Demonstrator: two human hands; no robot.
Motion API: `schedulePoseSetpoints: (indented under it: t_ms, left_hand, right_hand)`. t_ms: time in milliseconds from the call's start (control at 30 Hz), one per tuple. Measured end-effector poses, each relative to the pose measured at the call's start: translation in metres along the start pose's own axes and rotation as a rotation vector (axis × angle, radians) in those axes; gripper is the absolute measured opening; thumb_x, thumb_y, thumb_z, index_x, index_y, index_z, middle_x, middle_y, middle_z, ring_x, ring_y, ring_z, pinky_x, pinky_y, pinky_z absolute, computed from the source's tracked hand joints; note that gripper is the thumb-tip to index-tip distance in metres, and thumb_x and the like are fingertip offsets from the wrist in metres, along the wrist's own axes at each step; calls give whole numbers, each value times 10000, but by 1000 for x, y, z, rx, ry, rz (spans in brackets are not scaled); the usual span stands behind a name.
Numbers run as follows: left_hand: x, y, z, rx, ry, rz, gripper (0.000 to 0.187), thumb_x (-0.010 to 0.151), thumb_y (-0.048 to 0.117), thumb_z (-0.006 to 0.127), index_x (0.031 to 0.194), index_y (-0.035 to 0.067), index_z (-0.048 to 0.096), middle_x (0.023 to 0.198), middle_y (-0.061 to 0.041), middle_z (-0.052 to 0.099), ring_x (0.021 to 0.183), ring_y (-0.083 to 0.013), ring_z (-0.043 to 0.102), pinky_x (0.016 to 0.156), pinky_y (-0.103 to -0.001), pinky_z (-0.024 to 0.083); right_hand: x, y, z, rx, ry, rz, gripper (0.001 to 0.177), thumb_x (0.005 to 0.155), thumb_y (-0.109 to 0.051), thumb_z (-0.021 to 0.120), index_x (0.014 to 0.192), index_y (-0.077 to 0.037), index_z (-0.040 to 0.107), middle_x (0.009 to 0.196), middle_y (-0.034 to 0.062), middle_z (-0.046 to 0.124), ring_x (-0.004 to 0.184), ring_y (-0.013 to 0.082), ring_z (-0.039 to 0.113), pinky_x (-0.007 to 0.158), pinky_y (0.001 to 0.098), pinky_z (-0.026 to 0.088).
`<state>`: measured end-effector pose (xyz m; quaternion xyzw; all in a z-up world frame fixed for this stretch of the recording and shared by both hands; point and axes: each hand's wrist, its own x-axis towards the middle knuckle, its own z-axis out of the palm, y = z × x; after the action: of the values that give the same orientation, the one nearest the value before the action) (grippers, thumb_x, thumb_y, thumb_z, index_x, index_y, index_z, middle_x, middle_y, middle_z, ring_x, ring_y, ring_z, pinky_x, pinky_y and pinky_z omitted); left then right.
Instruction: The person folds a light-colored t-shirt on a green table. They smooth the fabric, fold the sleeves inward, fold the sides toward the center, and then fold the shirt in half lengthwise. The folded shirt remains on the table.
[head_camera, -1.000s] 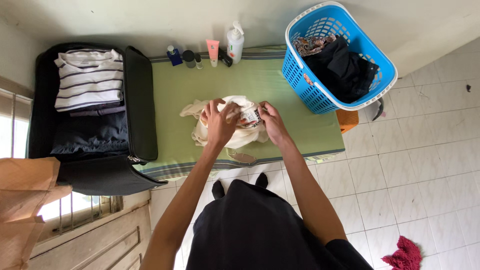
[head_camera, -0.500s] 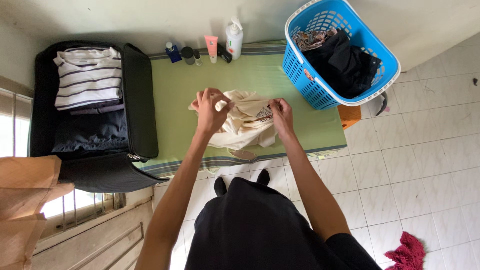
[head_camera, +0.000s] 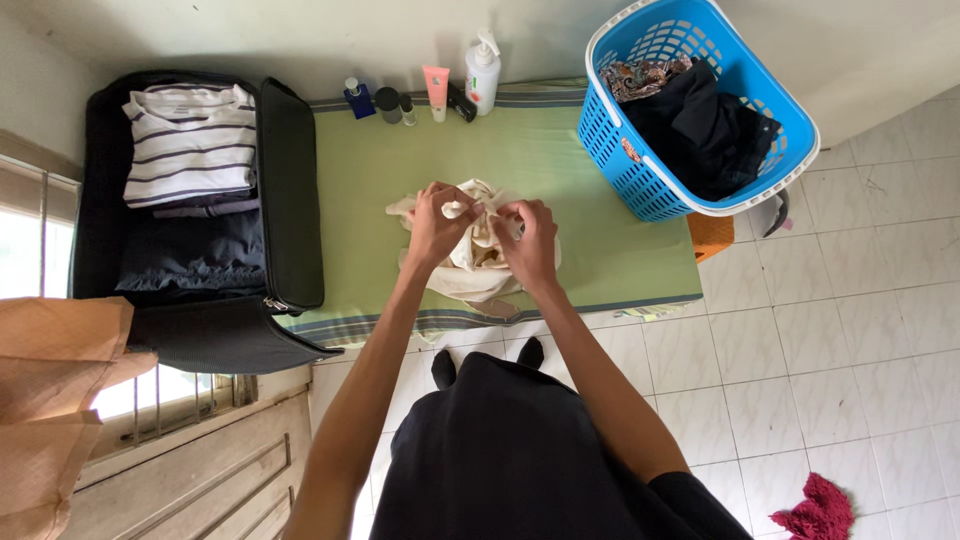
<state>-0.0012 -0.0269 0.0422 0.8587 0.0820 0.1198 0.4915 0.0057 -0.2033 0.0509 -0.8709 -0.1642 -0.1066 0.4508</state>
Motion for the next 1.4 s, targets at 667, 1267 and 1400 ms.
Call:
schedulePoseSetpoints:
  t_ms: [667, 1267, 1400]
  left_hand:
    - [-22, -36, -8, 18, -50, -278, 286, 873, 400, 805, 935, 121, 786, 1082, -60, 739, 1078, -222, 663, 1046, -656, 257]
    - [-13, 1, 7, 184, 55, 80, 124, 800, 145, 767, 910, 187, 805, 1106, -71, 670, 1151, -287, 544, 1032, -508, 290]
    - [-4, -6, -1, -70, 134, 17, 116, 833, 141, 795, 946, 120, 777, 1033, -65, 693, 1013, -219, 671, 931, -428, 456]
  right_hand:
    - [-3, 36, -13, 531, 20, 263, 150, 1021, -148, 680, 975, -5, 663, 822, -28, 647, 743, 27, 544, 681, 211, 458]
    - [-16, 47, -12, 563, 16, 278, 118, 1010, -125, 689, 990, -9, 675, 798, -25, 649, 728, 25, 542, 670, 203, 459]
    - [-20, 67, -11, 529, 87, 301, 157, 1005, -154, 693, 964, -5, 665, 838, -13, 673, 756, 45, 577, 698, 227, 491]
